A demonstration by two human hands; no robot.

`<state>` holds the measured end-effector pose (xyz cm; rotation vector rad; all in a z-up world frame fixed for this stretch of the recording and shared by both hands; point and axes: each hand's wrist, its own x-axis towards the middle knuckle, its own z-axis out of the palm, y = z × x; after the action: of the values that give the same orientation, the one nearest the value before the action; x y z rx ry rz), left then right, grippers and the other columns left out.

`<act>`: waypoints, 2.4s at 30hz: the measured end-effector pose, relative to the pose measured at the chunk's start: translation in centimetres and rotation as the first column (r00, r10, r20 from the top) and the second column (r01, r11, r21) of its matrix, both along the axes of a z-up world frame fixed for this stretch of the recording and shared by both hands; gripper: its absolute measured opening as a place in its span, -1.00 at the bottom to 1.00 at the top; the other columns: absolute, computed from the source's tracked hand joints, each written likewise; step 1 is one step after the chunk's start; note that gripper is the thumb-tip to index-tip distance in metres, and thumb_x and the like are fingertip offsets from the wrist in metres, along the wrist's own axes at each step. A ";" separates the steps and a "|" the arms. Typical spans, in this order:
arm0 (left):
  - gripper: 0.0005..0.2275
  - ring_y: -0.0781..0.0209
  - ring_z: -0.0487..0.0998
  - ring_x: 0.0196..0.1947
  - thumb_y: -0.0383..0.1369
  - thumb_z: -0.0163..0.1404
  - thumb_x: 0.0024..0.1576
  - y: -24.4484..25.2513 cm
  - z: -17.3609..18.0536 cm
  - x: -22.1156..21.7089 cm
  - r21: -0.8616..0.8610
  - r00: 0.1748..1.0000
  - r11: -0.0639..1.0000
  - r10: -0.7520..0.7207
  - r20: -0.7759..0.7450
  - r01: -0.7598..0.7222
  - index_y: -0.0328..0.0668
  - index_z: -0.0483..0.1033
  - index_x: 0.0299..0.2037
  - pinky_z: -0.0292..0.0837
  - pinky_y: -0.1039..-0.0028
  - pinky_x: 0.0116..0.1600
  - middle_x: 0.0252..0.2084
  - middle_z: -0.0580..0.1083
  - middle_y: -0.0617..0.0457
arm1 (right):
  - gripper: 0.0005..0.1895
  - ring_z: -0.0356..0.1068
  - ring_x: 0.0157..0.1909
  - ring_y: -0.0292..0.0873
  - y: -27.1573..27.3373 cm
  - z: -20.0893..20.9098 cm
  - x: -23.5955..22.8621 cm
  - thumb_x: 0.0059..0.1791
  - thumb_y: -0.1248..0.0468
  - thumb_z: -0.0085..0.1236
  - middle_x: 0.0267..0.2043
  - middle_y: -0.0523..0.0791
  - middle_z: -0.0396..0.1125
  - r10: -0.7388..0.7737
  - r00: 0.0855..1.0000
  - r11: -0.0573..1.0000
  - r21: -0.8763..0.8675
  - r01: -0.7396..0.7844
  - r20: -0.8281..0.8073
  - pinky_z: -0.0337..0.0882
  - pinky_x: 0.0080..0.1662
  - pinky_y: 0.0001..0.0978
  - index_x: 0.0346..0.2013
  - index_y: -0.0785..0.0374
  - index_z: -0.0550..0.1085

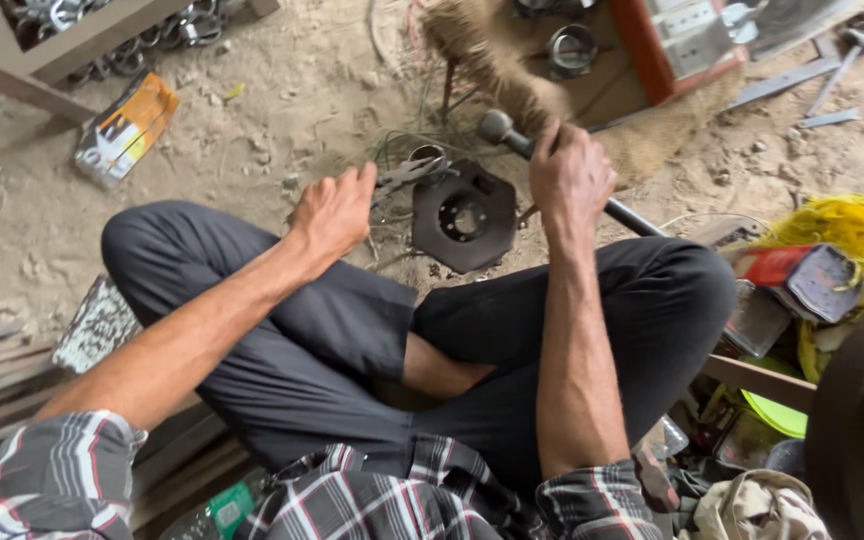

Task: The person sits on the ground and uses a hammer to strike a small metal piece held by pliers. The metal piece is positioned on a larger metal base. The person repeatedly hammers the metal piece, occasionally adjusting its position with the pliers.

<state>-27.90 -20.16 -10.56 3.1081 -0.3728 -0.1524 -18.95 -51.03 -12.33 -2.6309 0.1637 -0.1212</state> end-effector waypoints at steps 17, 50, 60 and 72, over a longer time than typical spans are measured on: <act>-0.68 -0.03 0.64 -0.37 -0.52 -0.07 0.11 -1.2 1.5 -2.2 0.060 0.973 0.971 -0.228 -0.041 0.230 -0.42 0.38 0.09 0.58 0.30 -0.34 -0.26 0.49 -0.16 | -0.42 0.37 -0.51 0.00 2.4 2.1 -1.3 0.19 -0.11 -0.14 -0.50 0.04 0.42 0.208 0.976 0.978 0.025 -0.207 -0.061 0.30 -0.36 -0.05 -0.42 0.22 0.58; -0.56 -0.38 0.58 -0.19 -0.59 0.00 -0.20 1.1 -0.6 -0.1 -0.473 0.953 0.880 -0.185 -0.239 0.052 -0.51 0.35 -0.03 0.51 -0.04 -0.16 -0.20 0.50 -0.36 | -0.45 0.46 -0.16 0.24 3.8 1.9 -2.5 0.17 -0.12 -0.14 -0.24 0.18 0.47 0.262 0.954 0.951 -0.132 -0.281 -0.143 0.38 -0.08 0.13 -0.27 0.25 0.60; -0.70 -0.20 0.61 -0.27 -0.54 -0.10 -0.08 4.6 -0.7 1.5 -0.279 0.770 0.932 -0.002 -0.638 -0.229 -0.34 0.45 -0.11 0.47 0.01 -0.22 -0.27 0.56 -0.29 | -0.42 0.46 -0.17 0.20 3.5 1.1 -2.1 0.17 -0.13 -0.15 -0.24 0.19 0.46 0.242 0.954 0.957 -0.119 -0.265 -0.179 0.38 -0.10 0.10 -0.28 0.28 0.61; -0.74 0.04 0.60 -0.40 -0.59 -0.15 0.02 2.5 -1.8 2.1 -0.413 0.572 0.647 0.046 -0.819 -0.642 -0.53 0.44 -0.09 0.50 0.24 -0.41 -0.34 0.56 -0.23 | -0.41 0.46 -0.26 0.08 3.4 1.2 -1.9 0.19 -0.13 -0.18 -0.27 0.14 0.46 0.250 0.937 0.954 -0.104 -0.282 -0.245 0.38 -0.16 0.03 -0.27 0.26 0.62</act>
<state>-25.82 -17.61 -12.36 2.0192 0.2460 -1.0086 -20.88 -47.68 -11.14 -2.7689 -0.1305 0.2753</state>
